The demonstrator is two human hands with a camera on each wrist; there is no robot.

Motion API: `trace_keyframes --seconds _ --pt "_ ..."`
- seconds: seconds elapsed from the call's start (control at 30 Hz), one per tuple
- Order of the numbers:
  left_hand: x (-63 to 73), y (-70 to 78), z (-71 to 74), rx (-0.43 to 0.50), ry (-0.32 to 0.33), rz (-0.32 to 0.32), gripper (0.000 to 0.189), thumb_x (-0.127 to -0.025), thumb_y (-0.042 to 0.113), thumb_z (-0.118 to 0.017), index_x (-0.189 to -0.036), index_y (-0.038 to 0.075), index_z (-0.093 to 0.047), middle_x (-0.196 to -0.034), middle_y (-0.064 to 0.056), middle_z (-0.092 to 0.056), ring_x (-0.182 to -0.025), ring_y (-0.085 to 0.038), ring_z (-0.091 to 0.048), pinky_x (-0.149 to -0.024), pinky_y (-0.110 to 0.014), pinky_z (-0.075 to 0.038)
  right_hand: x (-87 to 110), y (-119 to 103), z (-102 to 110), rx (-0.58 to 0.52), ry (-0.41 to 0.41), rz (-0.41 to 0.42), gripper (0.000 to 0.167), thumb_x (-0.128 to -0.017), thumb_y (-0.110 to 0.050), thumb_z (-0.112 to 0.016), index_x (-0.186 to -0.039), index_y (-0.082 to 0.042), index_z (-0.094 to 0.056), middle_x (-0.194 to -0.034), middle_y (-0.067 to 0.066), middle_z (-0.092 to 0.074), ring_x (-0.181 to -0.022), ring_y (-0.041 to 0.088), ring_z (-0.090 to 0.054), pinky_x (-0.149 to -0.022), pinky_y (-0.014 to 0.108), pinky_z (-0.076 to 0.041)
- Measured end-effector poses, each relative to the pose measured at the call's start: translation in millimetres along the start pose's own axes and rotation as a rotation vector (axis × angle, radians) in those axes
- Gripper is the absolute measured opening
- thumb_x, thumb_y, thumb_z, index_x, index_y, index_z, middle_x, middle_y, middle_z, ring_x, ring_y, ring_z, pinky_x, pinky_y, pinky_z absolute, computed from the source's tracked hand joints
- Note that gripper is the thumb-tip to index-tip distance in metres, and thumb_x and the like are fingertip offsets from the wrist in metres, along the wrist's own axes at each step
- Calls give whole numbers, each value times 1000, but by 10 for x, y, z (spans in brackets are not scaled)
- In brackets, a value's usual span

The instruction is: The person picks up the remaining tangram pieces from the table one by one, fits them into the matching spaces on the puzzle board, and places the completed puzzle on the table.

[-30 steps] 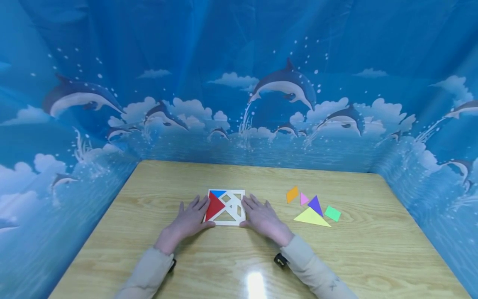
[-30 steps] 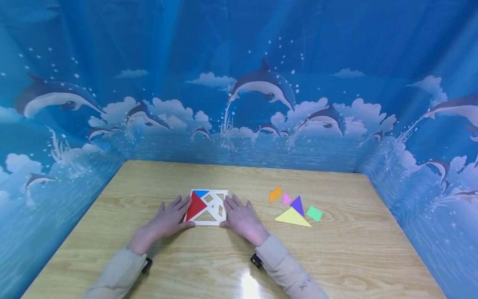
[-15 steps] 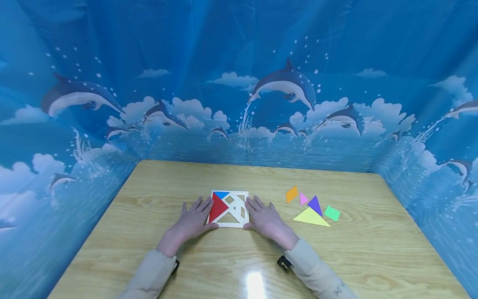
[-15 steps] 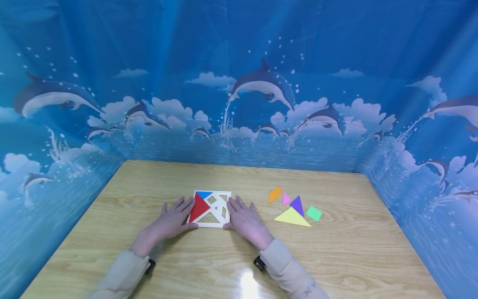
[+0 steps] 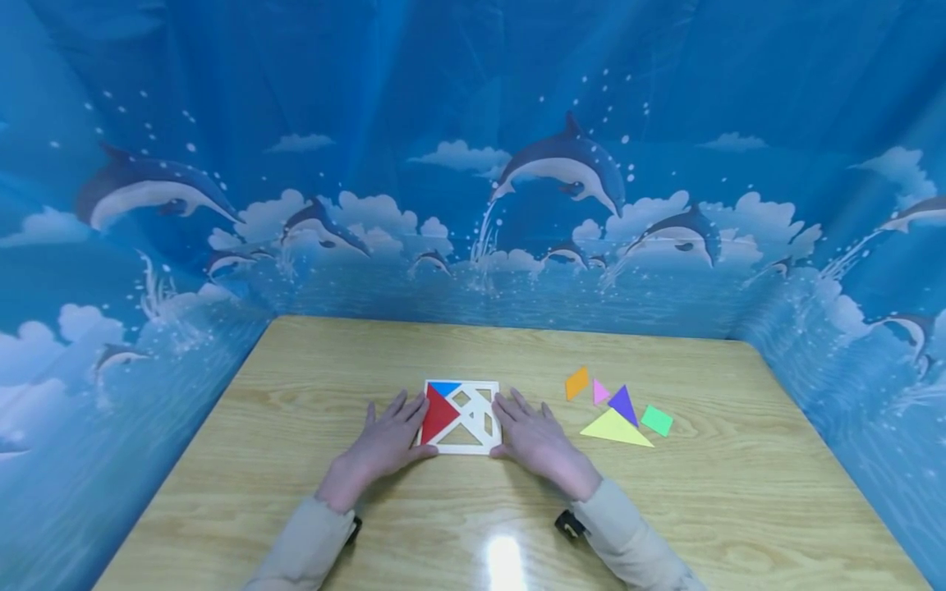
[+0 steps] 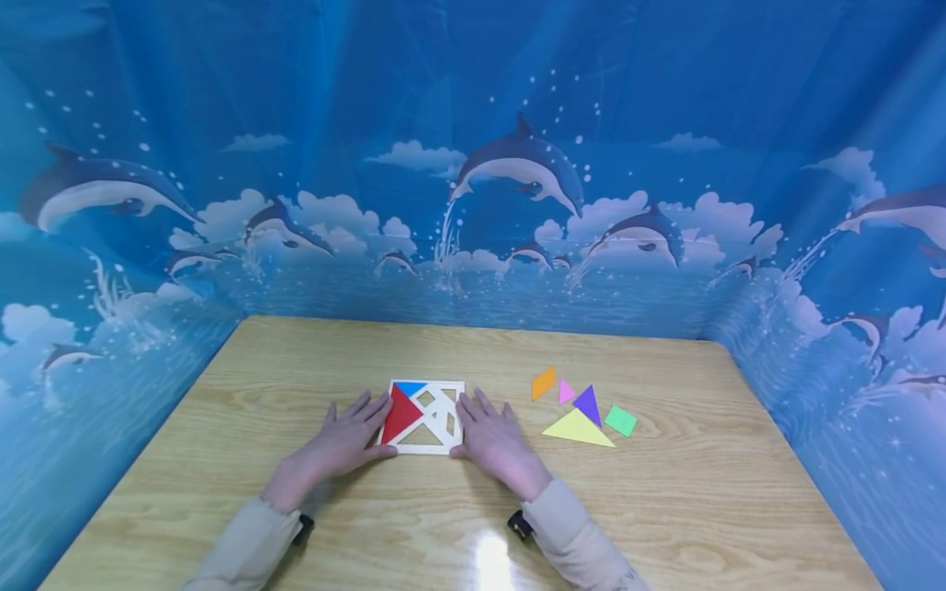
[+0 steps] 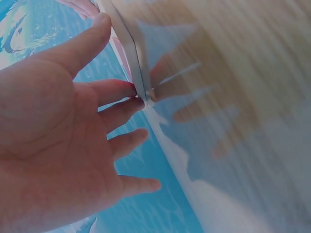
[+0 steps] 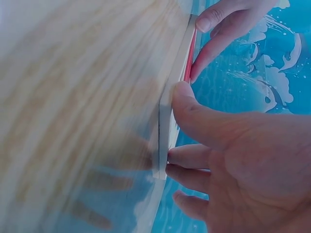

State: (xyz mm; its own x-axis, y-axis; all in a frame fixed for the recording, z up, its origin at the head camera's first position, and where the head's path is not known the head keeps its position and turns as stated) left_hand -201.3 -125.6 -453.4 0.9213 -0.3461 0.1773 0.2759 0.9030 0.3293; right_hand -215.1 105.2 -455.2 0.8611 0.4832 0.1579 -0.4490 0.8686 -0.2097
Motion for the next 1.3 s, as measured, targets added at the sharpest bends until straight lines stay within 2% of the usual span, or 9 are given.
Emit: trace_keyframes --seconds 0.73,1.3 --pt "-31 176 -40 8 10 -32 80 -95 43 -69 -154 -1 -38 -164 -14 -32 -153 -42 -19 -115 -76 -10 144 123 37 -27 2 -14 80 -94 -44 -68 -155 -4 -38 -164 10 -31 -154 35 -18 -118 66 -20" --pt "-51 271 -83 2 -8 -52 79 -96 44 -67 -156 2 -37 -165 -12 -31 -154 -39 -18 -116 -74 -10 267 222 30 -35 -6 -24 78 -96 -41 -66 -157 -4 -34 -165 10 -28 -155 35 -17 -118 67 -19"
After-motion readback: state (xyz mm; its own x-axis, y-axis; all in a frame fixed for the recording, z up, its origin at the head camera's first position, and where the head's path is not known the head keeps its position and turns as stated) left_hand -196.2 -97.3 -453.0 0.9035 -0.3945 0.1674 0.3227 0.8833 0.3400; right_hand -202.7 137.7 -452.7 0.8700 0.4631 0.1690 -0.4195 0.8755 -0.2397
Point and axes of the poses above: each hand's wrist, its own x-axis away from the middle knuckle, its own z-axis out of the back of the hand, y = z × x, the point moved 3 cm from there along -x, towards the middle knuckle
